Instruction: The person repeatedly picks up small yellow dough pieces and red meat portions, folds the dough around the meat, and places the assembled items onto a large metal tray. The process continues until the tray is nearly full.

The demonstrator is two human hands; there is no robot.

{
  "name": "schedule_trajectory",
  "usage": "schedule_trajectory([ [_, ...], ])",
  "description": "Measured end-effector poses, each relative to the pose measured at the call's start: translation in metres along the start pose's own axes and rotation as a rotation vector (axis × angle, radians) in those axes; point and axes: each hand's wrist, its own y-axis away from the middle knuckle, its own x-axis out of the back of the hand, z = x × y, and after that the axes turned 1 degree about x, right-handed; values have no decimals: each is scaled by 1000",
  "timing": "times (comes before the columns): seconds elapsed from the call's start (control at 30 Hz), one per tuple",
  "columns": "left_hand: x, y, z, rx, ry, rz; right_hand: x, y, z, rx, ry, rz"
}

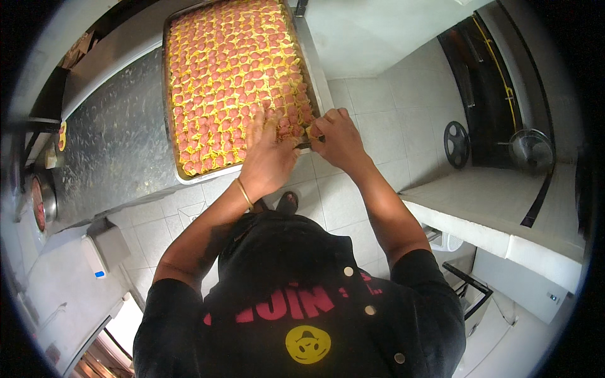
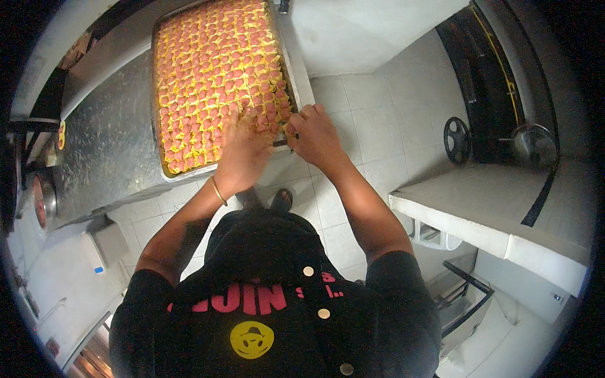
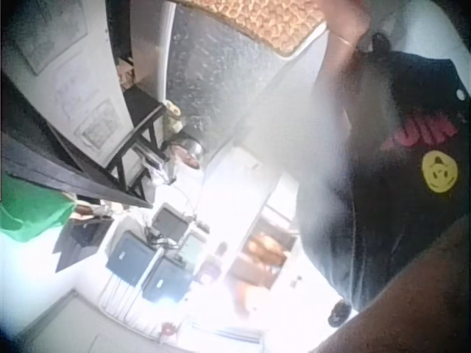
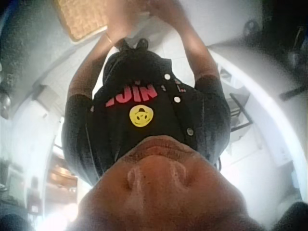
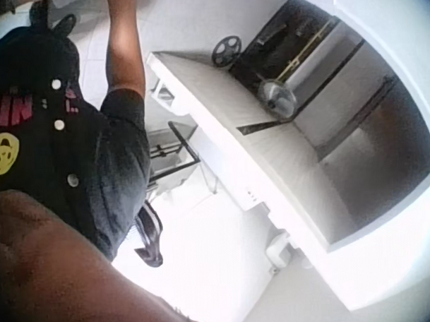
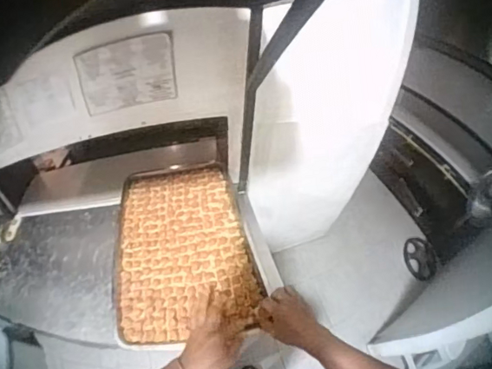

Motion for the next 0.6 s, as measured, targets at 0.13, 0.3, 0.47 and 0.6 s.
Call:
schedule_trajectory([
  [0.13,-20,-9,0,-45,51,-12,-4,-16,6,34,112,-82],
  [0.3,-27,-17,1,-51,-30,-95,-12,-25,10,71,222,-159],
  [0.47,-27,-17,2,-34,-70,-127,-1,-28,5,17,236,-115],
  [0.6,-32,-16,1,-64,-108,-82,13,-31,3,-43,275,-190],
])
